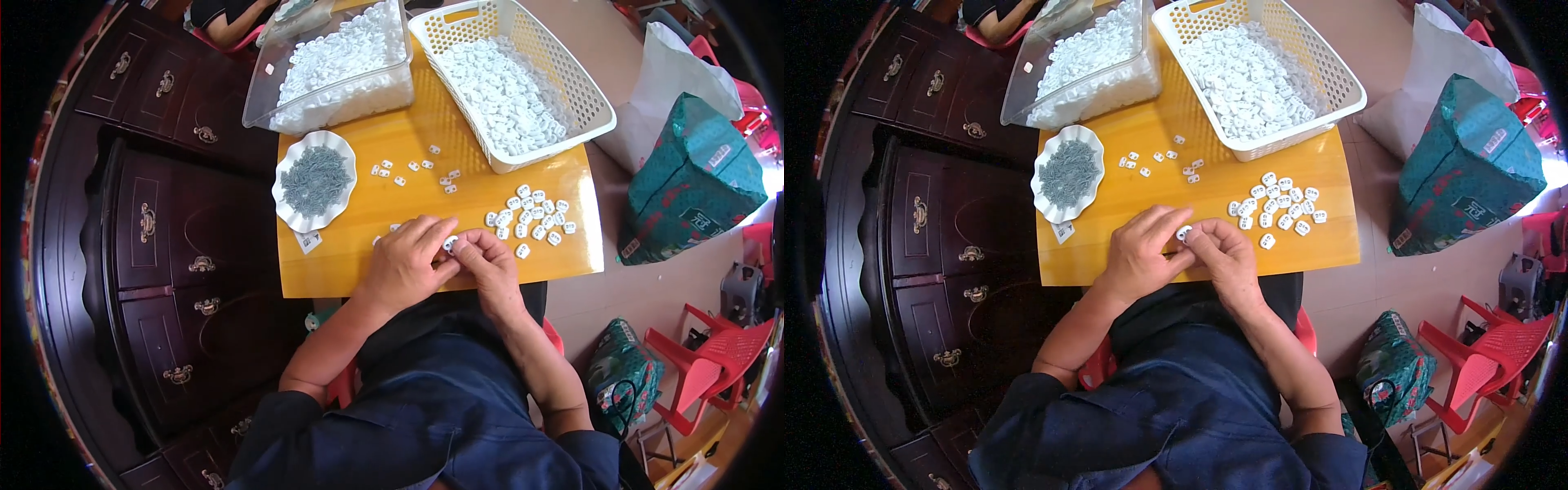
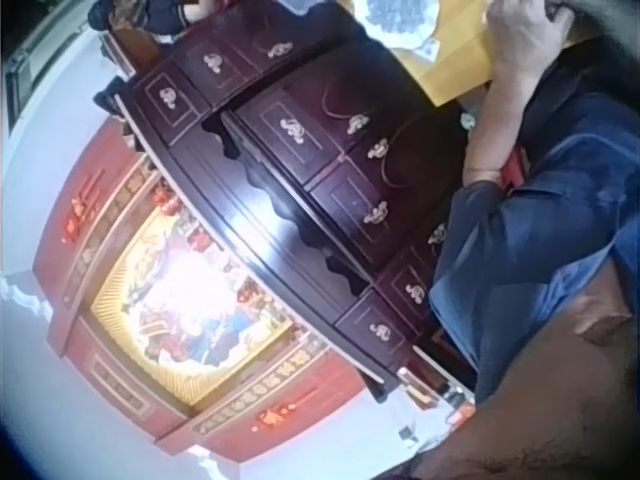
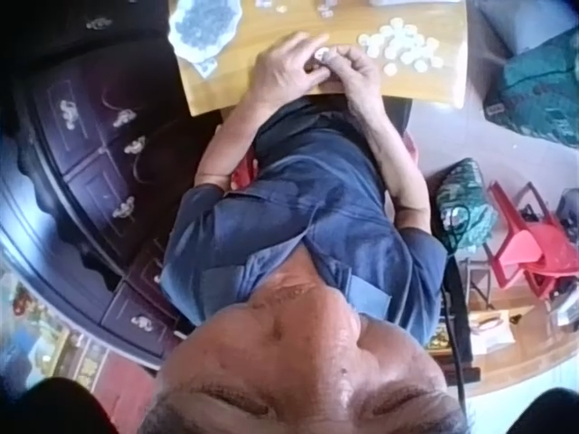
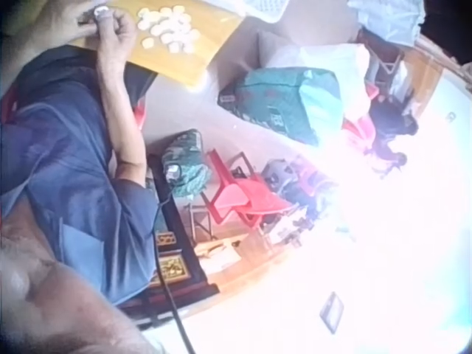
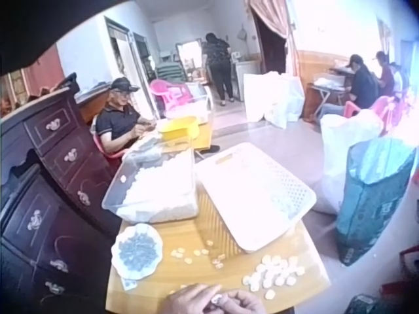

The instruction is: Manually assembling small white plastic components by inserting metal pins.

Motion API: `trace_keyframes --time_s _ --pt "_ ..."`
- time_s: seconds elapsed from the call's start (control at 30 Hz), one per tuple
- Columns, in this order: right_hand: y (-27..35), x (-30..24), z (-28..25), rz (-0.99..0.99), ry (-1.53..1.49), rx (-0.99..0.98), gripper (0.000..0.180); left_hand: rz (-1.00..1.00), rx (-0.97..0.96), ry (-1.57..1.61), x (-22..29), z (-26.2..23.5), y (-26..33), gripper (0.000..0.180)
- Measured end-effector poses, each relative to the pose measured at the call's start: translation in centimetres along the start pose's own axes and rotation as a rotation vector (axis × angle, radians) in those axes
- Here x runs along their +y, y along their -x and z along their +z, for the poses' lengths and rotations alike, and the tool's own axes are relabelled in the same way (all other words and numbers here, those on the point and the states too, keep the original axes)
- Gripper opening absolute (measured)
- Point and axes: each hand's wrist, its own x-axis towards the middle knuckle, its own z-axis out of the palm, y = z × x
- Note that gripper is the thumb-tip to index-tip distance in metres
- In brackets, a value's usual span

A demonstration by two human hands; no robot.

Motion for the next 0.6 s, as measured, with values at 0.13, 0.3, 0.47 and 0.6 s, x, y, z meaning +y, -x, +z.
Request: trace_keyframes --time_s 0.13,0.3,0.47,0.6 --pt "-0.07 0.11 -0.48 0.043 0.008 0.003 0.018 0.068 -0.003 -0.027 -0.72 0.68 0.3 0.04" --pt "-0.22 -0.17 -0.89 0.108 -0.042 -0.002 0.02 0.047 -0.043 0.037 -0.93 0.42 0.23 0.039" --pt "-0.19 -0.61 -0.73 0.14 -0.042 -0.012 0.021 0.054 -0.073 0.042 -0.6 -0.02 0.06 0.039" --pt "-0.26 -0.19 -0.84 0.087 -0.03 -0.013 0.021 0.052 -0.094 0.041 -0.55 -0.05 -0.03 0.037"
